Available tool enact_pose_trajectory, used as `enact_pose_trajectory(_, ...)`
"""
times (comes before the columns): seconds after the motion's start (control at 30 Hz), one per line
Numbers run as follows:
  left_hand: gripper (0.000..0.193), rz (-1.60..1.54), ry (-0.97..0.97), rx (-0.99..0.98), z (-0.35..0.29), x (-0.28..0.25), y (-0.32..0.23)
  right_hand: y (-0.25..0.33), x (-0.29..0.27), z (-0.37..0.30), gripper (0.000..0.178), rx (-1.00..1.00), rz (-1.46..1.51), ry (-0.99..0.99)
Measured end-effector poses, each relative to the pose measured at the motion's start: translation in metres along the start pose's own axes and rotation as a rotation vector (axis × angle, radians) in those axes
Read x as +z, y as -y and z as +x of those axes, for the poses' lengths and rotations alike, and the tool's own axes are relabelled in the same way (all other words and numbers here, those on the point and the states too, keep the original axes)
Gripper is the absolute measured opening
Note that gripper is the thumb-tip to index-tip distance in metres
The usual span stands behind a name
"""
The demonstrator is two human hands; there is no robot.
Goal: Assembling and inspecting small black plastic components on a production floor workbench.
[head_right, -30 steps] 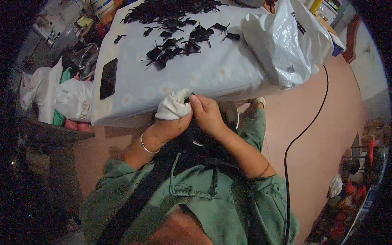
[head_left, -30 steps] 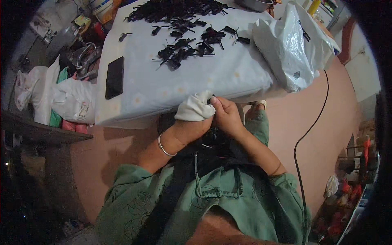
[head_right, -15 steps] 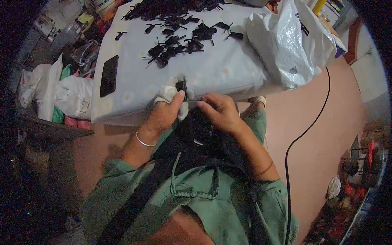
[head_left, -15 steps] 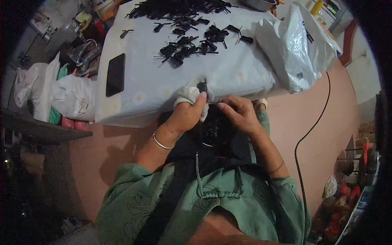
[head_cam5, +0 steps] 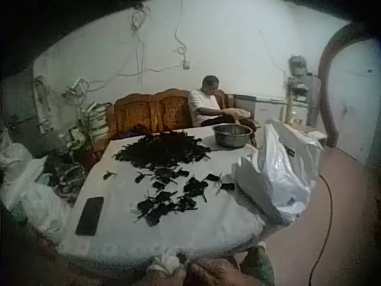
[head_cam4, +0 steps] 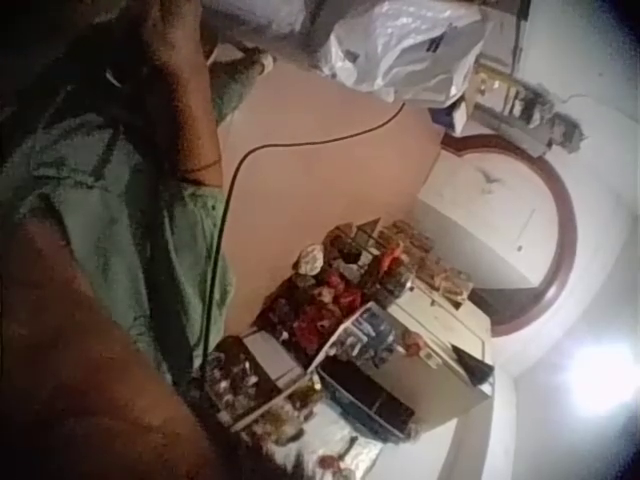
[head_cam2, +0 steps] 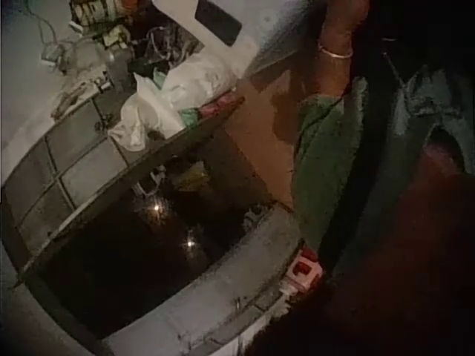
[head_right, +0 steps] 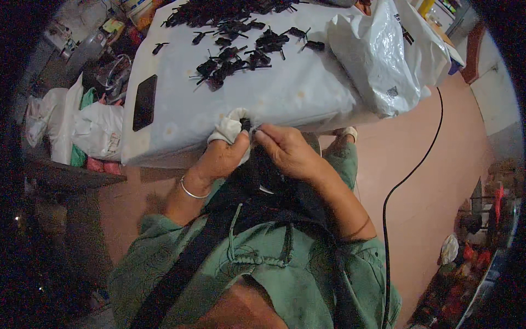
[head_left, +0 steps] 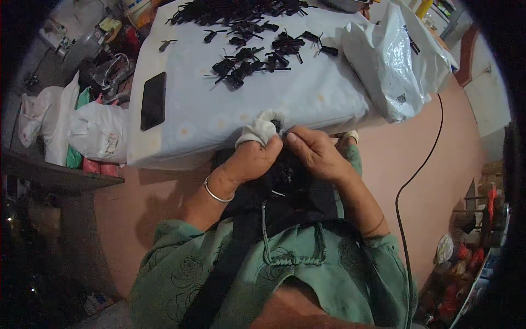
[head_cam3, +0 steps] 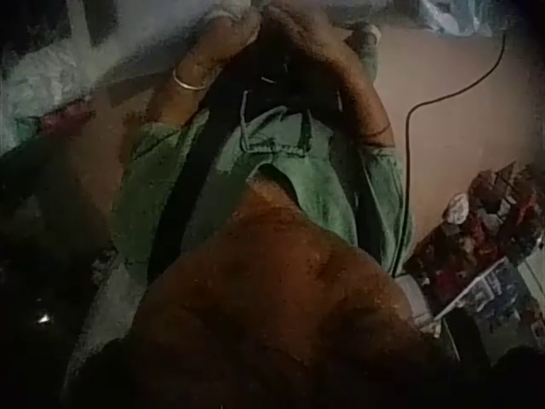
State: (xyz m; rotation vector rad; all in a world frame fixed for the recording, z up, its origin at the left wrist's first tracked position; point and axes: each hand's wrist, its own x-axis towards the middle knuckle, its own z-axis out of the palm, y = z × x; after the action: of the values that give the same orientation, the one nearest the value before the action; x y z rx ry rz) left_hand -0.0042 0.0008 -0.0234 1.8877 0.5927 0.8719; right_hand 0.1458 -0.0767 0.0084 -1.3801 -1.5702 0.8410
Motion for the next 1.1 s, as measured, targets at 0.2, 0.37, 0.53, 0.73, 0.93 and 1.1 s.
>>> enact_pose_trajectory(0.2, 0.016, 0.071, 0.009, 0.102, 0.003, 0.001, -0.009, -0.003, 0.007, 0.005, 0.022, 0.042, 0.01, 0.001)
enact_pose_trajectory(0.37, 0.023, 0.403, 0.112, 0.275, -0.001, -0.002, -0.01, -0.025, 0.027, 0.003, 0.025, 0.024, 0.227, -0.06)
enact_pose_trajectory(0.53, 0.02, 0.31, 0.177, 0.1, 0.004, -0.012, -0.023, -0.022, 0.008, 0.012, 0.025, 0.099, 0.269, 0.097)
enact_pose_trajectory(0.73, 0.031, 0.299, 0.193, 0.255, 0.006, -0.017, -0.009, -0.035, -0.037, 0.079, 0.022, 0.045, -0.664, -0.379)
enact_pose_trajectory(0.93, 0.023, 0.266, 0.068, 0.028, 0.012, -0.02, 0.001, -0.051, -0.032, 0.11, 0.019, -0.021, -0.813, -0.307)
enact_pose_trajectory(1.1, 0.015, 0.5, -0.162, 0.388, 0.03, -0.023, -0.011, -0.054, -0.023, 0.065, 0.01, -0.158, -0.821, -0.224)
